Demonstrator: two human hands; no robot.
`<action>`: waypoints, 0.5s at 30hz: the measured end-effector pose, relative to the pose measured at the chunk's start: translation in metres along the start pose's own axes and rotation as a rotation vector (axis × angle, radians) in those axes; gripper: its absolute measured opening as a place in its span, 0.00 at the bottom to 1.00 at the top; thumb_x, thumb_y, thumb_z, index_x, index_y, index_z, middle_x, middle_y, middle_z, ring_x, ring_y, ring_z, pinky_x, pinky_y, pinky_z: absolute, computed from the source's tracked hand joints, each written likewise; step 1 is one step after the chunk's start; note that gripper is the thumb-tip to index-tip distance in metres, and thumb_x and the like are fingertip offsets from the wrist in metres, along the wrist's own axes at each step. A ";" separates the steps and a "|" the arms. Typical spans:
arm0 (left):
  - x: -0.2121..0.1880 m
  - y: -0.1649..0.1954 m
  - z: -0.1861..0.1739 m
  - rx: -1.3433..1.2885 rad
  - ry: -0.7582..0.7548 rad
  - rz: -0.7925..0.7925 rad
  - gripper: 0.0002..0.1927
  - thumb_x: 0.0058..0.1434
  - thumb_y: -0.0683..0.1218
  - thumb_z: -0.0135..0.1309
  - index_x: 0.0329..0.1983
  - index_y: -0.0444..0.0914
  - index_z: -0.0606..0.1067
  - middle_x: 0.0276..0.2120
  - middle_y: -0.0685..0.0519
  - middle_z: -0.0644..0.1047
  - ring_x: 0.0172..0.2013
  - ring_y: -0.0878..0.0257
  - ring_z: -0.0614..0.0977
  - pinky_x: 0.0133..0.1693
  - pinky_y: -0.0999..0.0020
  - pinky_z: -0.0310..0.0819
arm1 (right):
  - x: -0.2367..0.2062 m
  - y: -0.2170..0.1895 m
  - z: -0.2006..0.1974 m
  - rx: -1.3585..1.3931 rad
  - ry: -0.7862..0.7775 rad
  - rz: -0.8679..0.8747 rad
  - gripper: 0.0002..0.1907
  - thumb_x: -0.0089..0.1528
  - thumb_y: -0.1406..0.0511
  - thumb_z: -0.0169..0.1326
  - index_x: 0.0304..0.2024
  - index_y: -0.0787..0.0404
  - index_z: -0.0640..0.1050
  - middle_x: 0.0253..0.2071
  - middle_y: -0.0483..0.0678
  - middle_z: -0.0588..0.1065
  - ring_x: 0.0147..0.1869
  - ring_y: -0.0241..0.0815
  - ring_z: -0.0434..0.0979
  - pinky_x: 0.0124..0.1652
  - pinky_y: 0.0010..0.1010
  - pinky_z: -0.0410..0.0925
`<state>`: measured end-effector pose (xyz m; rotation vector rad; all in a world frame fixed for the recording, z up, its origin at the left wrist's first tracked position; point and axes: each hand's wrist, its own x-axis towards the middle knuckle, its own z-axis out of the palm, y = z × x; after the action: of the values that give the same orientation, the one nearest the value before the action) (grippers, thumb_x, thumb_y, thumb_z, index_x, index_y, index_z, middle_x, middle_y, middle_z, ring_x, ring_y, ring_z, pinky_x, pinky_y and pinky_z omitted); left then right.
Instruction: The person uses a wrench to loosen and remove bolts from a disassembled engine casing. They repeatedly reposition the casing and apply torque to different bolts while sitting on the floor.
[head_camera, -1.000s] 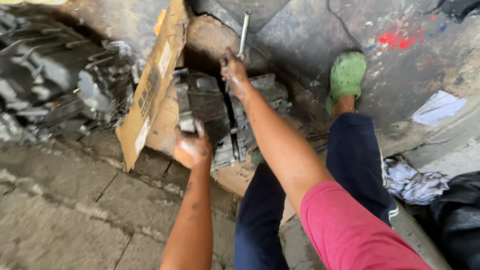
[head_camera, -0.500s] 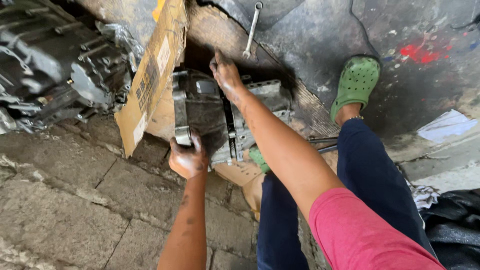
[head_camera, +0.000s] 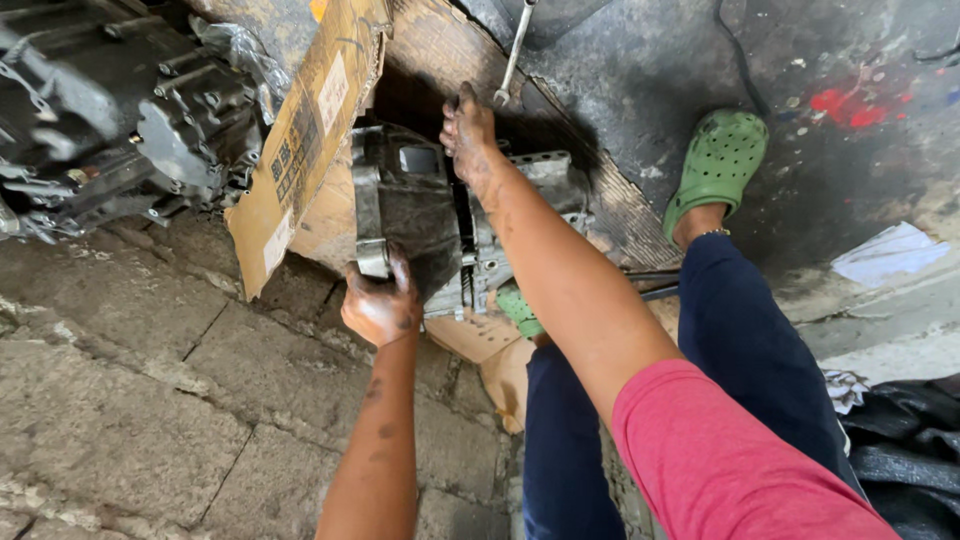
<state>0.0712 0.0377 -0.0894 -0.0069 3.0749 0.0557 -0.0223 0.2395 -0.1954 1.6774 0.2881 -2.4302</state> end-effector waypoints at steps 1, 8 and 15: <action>0.000 0.000 0.000 0.006 -0.003 -0.001 0.29 0.61 0.66 0.60 0.30 0.34 0.75 0.22 0.38 0.78 0.25 0.37 0.80 0.29 0.45 0.74 | 0.001 0.001 0.000 0.017 0.017 -0.006 0.28 0.69 0.44 0.41 0.23 0.53 0.69 0.14 0.38 0.55 0.14 0.34 0.49 0.18 0.30 0.44; -0.001 -0.001 0.001 -0.020 0.010 -0.005 0.29 0.61 0.65 0.60 0.27 0.34 0.73 0.21 0.40 0.78 0.23 0.39 0.80 0.28 0.48 0.74 | -0.008 0.014 -0.001 0.265 0.183 -0.209 0.25 0.69 0.48 0.44 0.24 0.56 0.68 0.13 0.39 0.54 0.14 0.36 0.49 0.15 0.32 0.49; -0.002 -0.001 0.001 0.006 0.049 0.039 0.28 0.62 0.65 0.61 0.29 0.35 0.74 0.23 0.40 0.78 0.24 0.39 0.80 0.28 0.48 0.74 | -0.018 0.013 -0.010 0.265 0.184 -0.137 0.27 0.69 0.46 0.42 0.23 0.55 0.65 0.12 0.39 0.53 0.11 0.38 0.49 0.13 0.32 0.47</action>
<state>0.0731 0.0367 -0.0905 0.0529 3.1244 0.0484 -0.0036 0.2303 -0.1832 2.0630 0.1108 -2.5061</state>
